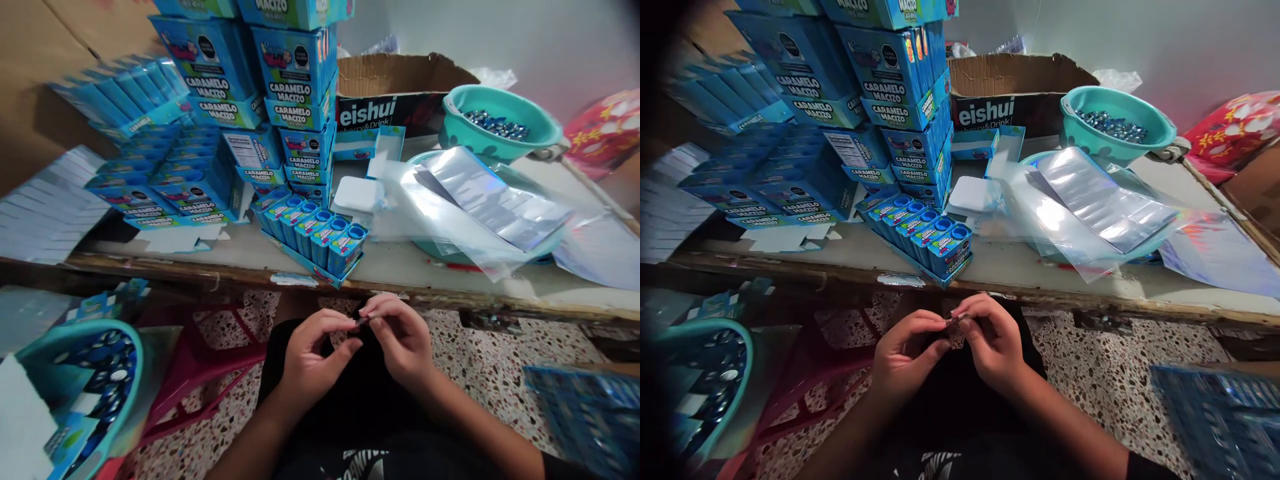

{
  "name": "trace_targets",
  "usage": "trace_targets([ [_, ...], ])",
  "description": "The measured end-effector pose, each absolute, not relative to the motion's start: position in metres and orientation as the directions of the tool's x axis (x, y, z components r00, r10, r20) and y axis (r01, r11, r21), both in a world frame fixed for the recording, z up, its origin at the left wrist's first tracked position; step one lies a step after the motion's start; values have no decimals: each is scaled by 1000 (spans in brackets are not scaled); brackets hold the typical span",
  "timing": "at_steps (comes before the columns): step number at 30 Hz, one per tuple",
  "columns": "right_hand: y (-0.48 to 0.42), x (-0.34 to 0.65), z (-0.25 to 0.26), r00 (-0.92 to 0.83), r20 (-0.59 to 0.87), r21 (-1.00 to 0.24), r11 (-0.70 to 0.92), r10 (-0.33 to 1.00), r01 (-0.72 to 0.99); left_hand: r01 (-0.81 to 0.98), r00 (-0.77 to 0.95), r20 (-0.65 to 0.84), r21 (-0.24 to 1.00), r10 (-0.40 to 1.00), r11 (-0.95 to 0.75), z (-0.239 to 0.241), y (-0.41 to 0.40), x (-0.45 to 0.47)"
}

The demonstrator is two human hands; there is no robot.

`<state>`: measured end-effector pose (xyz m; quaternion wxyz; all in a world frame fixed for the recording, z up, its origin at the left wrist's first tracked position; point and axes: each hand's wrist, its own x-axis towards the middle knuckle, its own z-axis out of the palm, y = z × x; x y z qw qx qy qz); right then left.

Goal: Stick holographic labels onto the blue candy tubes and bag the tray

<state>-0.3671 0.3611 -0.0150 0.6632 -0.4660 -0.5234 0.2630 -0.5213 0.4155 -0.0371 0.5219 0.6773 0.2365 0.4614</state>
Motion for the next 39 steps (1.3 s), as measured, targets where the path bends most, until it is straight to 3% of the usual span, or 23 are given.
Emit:
trace_targets([
  [4, 358, -367, -11, 183, 612, -784, 561, 769, 265, -75, 360, 633, 752, 686, -655, -39, 420, -528],
  [8, 354, -367, -7, 63, 722, -675, 681, 689, 284, -62, 354, 766, 591, 536, -804, -34, 426, -540],
  [19, 347, -371, -2, 97, 678, -724, 639, 728, 262, -184, 543, 721, 602, 430, -777, -21, 429, -545],
  [24, 346, -362, -6, -58, 807, -535, 768, 588, 350, -135, 606, 739, 462, 296, -877, -18, 434, -555],
  [28, 348, -351, -2, -248, 820, -392, 823, 515, 412, -114, 672, 716, 353, 189, -929, -13, 440, -555],
  [31, 347, -347, 2, -287, 793, -399, 813, 538, 425, -25, 755, 624, 334, 202, -942, -11, 446, -553],
  [34, 343, -345, 4, -122, 789, -490, 736, 603, 466, 148, 781, 536, 340, 320, -929, -15, 456, -560],
  [36, 342, -342, 3, -7, 813, -490, 691, 582, 531, 208, 701, 557, 438, 446, -875, -21, 460, -569],
  [39, 340, -337, 0, 4, 846, -424, 669, 533, 610, 119, 542, 614, 619, 574, -776, -26, 457, -578],
])
